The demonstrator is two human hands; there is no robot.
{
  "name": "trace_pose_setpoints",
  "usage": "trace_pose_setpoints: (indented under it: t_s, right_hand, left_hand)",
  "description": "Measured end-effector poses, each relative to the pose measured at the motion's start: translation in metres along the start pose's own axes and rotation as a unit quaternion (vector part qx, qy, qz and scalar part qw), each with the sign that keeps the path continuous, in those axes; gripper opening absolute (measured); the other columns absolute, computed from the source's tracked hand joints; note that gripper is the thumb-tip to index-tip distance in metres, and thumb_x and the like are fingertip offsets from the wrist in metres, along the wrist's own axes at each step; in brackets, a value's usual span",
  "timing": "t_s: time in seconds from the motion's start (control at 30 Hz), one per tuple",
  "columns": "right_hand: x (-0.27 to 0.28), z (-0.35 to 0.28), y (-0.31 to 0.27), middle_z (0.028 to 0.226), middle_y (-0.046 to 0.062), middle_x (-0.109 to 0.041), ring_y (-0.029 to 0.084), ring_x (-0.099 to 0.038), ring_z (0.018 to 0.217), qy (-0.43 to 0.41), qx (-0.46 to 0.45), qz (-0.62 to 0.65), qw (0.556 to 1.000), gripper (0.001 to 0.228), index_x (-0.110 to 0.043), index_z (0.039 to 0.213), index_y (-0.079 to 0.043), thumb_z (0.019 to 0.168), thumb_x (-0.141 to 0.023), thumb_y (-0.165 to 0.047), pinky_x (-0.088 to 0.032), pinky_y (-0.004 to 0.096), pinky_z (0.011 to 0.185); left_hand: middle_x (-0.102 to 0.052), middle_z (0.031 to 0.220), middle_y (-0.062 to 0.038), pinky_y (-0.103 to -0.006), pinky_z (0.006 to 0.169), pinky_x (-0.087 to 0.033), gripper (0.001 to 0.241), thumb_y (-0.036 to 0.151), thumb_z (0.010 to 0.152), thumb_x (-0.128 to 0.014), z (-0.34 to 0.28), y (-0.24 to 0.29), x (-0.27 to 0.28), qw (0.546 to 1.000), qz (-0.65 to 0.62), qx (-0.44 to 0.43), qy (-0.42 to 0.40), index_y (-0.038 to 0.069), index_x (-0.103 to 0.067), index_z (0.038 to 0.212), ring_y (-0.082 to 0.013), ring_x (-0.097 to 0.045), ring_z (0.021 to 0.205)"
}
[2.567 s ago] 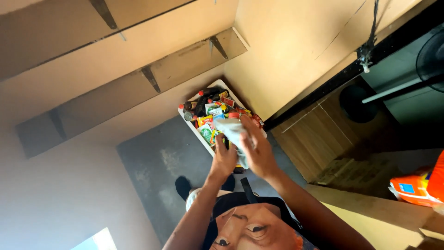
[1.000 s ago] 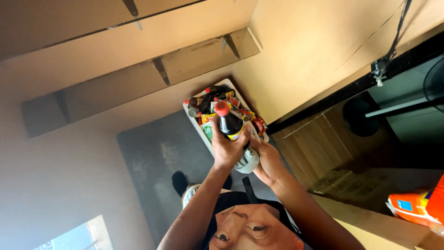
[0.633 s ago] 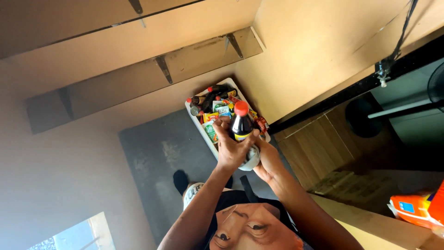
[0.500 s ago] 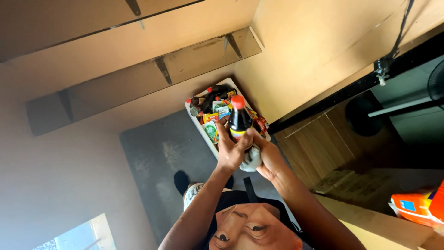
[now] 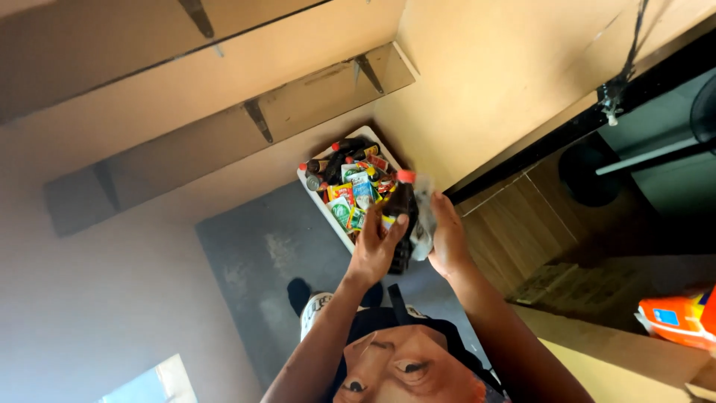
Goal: Clean and organize various bottled sauces and packaged items onto shelves.
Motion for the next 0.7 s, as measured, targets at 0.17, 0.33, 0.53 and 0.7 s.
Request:
trace_pose_setpoints:
  t_s: [0.17, 0.33, 0.53, 0.7]
  right_hand:
    - [-0.011, 0.006, 0.001, 0.119, 0.005, -0.072, 0.014, -0.07, 0.104, 0.004, 0.017, 0.014, 1.0, 0.04, -0.061, 0.133, -0.005, 0.106, -0.05, -0.033, -0.056, 0.032, 0.092]
    - [-0.038, 0.017, -0.004, 0.114, 0.006, -0.071, 0.015, -0.069, 0.098, -0.028, 0.004, 0.045, 0.999, 0.04, -0.06, 0.136, -0.005, 0.108, -0.054, -0.034, -0.058, 0.034, 0.089]
    - [-0.068, 0.023, 0.016, 0.097, 0.004, -0.068, 0.015, -0.061, 0.077, -0.041, -0.011, -0.06, 0.997, 0.033, -0.064, 0.125, -0.007, 0.11, -0.056, -0.034, -0.049, 0.034, 0.064]
    - [-0.11, 0.02, 0.027, 0.089, 0.003, -0.065, 0.014, -0.06, 0.083, 0.114, 0.11, -0.477, 0.865, 0.043, -0.065, 0.107, -0.004, 0.113, -0.044, -0.04, -0.051, 0.032, 0.077]
  left_hand:
    - [-0.066, 0.121, -0.012, -0.0351, 0.088, -0.053, 0.062, 0.051, 0.102, -0.054, 0.012, -0.033, 0.016, 0.982, -0.115, 0.133, -0.063, 0.005, -0.054, 0.143, -0.0182, -0.066, 0.103]
    - [-0.069, 0.104, -0.021, -0.042, 0.072, -0.059, 0.069, 0.06, 0.109, -0.047, 0.021, -0.028, 0.057, 0.867, -0.332, 0.29, -0.231, -0.002, -0.057, 0.137, -0.0279, -0.069, 0.082]
    - [-0.074, 0.11, -0.013, -0.0396, 0.074, -0.061, 0.071, 0.065, 0.094, -0.043, 0.035, -0.014, 0.097, 0.82, -0.347, 0.336, -0.307, 0.011, -0.055, 0.138, -0.0235, -0.074, 0.09]
    - [-0.069, 0.11, -0.014, -0.0403, 0.082, -0.058, 0.079, 0.071, 0.096, -0.059, 0.031, -0.046, 0.119, 0.968, 0.037, 0.11, -0.223, 0.001, -0.049, 0.133, -0.0224, -0.067, 0.094]
Point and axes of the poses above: each hand's wrist, its own z-axis towards the middle knuckle, its own x-axis out of the back of the hand, y = z × x, the point moved 1 cm from there along z, towards the middle knuckle
